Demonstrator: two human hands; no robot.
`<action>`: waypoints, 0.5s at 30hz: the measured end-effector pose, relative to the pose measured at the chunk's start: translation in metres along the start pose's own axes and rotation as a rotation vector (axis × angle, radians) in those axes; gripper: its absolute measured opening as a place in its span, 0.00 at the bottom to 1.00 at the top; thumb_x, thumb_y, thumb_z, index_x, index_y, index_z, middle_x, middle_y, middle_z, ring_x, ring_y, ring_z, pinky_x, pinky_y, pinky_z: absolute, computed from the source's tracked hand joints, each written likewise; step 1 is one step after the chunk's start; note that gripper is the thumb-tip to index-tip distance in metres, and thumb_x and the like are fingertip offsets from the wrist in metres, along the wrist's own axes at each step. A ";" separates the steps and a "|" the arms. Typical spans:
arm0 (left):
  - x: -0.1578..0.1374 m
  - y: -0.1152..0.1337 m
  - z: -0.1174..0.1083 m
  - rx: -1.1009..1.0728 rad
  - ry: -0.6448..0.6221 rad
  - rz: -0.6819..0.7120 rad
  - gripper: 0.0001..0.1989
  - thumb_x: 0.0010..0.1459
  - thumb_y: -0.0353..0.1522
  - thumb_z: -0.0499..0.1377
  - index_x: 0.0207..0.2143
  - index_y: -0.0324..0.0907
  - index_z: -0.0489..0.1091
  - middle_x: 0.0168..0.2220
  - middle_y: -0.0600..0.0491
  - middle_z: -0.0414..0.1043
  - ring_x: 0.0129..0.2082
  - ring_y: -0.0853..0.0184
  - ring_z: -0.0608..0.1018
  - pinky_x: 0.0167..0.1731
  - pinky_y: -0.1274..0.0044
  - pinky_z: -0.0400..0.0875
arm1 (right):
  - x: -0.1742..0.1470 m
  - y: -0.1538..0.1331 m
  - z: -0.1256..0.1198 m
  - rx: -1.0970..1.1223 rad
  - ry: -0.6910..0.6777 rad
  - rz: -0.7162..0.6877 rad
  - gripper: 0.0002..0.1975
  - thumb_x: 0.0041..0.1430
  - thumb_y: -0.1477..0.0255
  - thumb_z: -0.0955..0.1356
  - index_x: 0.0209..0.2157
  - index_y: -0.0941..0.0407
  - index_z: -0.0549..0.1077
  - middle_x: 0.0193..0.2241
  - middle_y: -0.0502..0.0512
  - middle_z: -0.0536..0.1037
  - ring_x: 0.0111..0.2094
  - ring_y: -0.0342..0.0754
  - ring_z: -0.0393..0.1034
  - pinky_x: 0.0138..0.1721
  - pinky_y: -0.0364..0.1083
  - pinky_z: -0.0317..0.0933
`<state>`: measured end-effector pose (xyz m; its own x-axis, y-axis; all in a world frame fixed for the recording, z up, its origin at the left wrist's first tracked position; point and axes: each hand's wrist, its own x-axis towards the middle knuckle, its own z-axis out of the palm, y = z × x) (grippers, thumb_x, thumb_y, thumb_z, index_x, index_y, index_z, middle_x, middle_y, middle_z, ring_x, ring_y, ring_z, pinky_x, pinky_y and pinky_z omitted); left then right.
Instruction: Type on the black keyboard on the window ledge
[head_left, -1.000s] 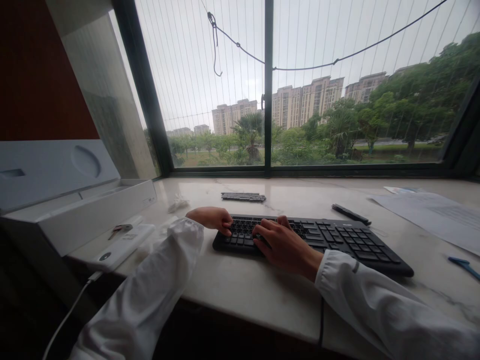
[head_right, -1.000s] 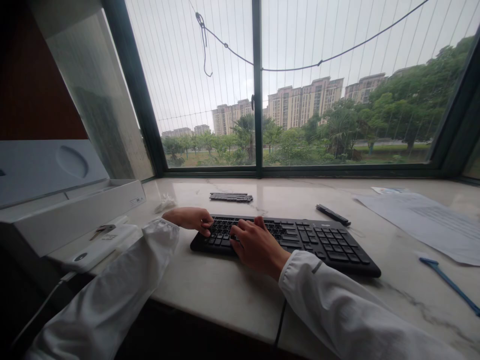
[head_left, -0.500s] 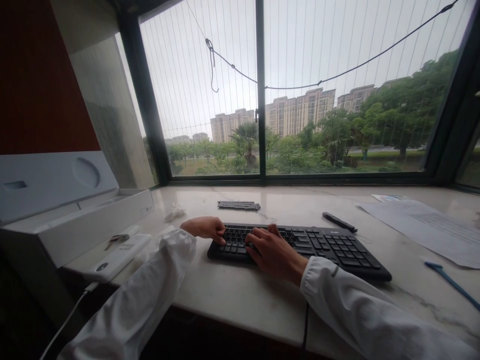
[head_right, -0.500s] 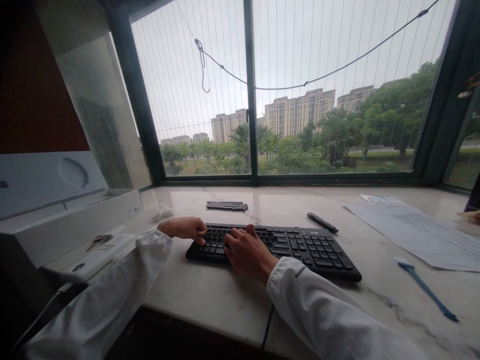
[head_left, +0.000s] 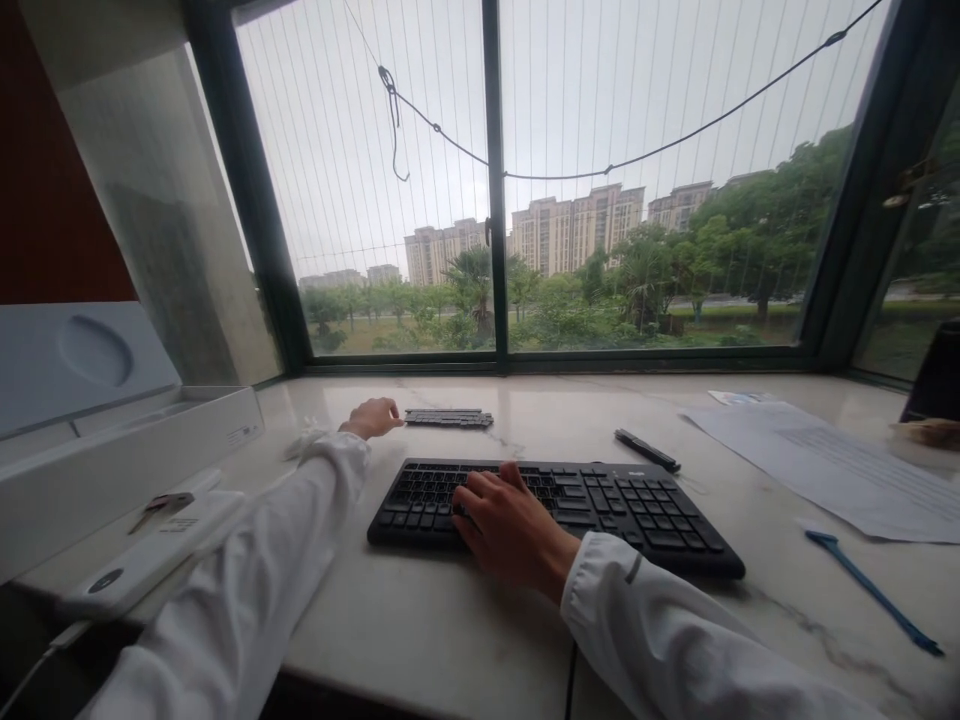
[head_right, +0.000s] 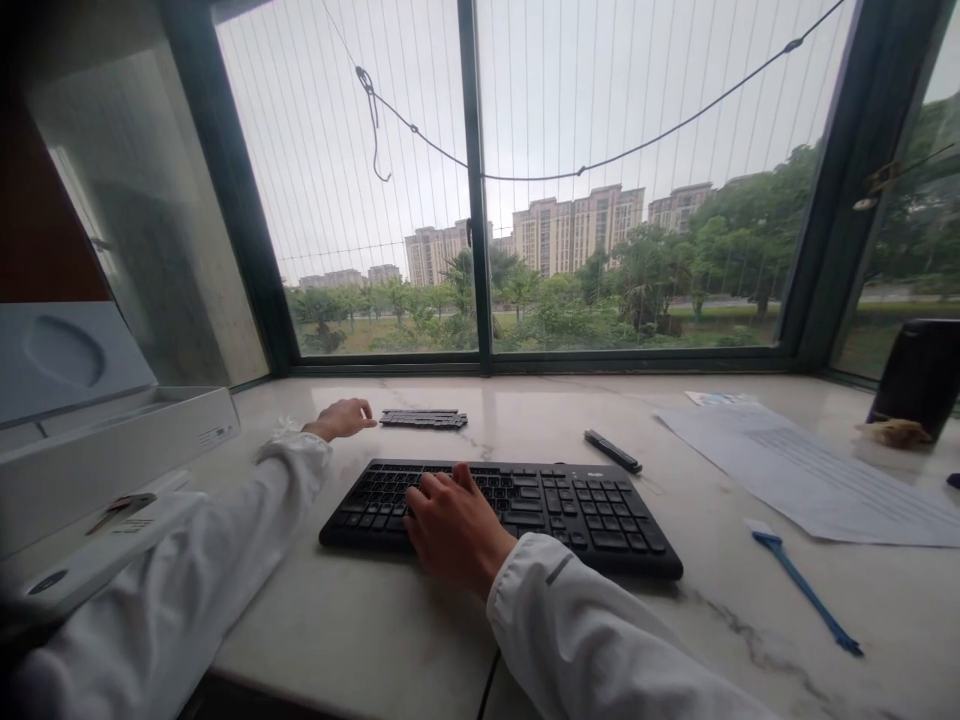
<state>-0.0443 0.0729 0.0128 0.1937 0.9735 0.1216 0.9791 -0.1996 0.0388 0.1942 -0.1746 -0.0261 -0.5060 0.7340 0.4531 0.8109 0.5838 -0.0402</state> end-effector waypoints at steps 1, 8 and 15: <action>0.005 0.000 0.005 0.006 0.007 0.009 0.15 0.54 0.43 0.58 0.41 0.47 0.73 0.42 0.50 0.77 0.41 0.61 0.76 0.38 0.74 0.67 | 0.000 0.000 0.000 0.001 -0.001 -0.001 0.08 0.66 0.68 0.60 0.38 0.56 0.68 0.38 0.54 0.72 0.39 0.48 0.66 0.52 0.51 0.45; 0.019 0.001 0.021 0.069 0.057 0.192 0.11 0.54 0.38 0.60 0.40 0.50 0.73 0.43 0.55 0.76 0.42 0.63 0.75 0.42 0.75 0.65 | 0.000 0.002 0.001 0.018 -0.016 0.002 0.07 0.66 0.68 0.60 0.38 0.55 0.67 0.38 0.53 0.71 0.40 0.48 0.65 0.53 0.51 0.45; 0.019 0.000 0.027 0.109 0.113 0.326 0.10 0.60 0.34 0.53 0.33 0.41 0.72 0.39 0.47 0.75 0.38 0.61 0.73 0.41 0.71 0.61 | 0.001 0.002 0.000 0.035 -0.025 0.007 0.07 0.65 0.69 0.61 0.38 0.56 0.67 0.38 0.54 0.72 0.40 0.48 0.65 0.53 0.51 0.45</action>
<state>-0.0385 0.0943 -0.0113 0.4948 0.8408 0.2198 0.8690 -0.4788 -0.1250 0.1957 -0.1730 -0.0258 -0.5077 0.7461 0.4307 0.8038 0.5901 -0.0748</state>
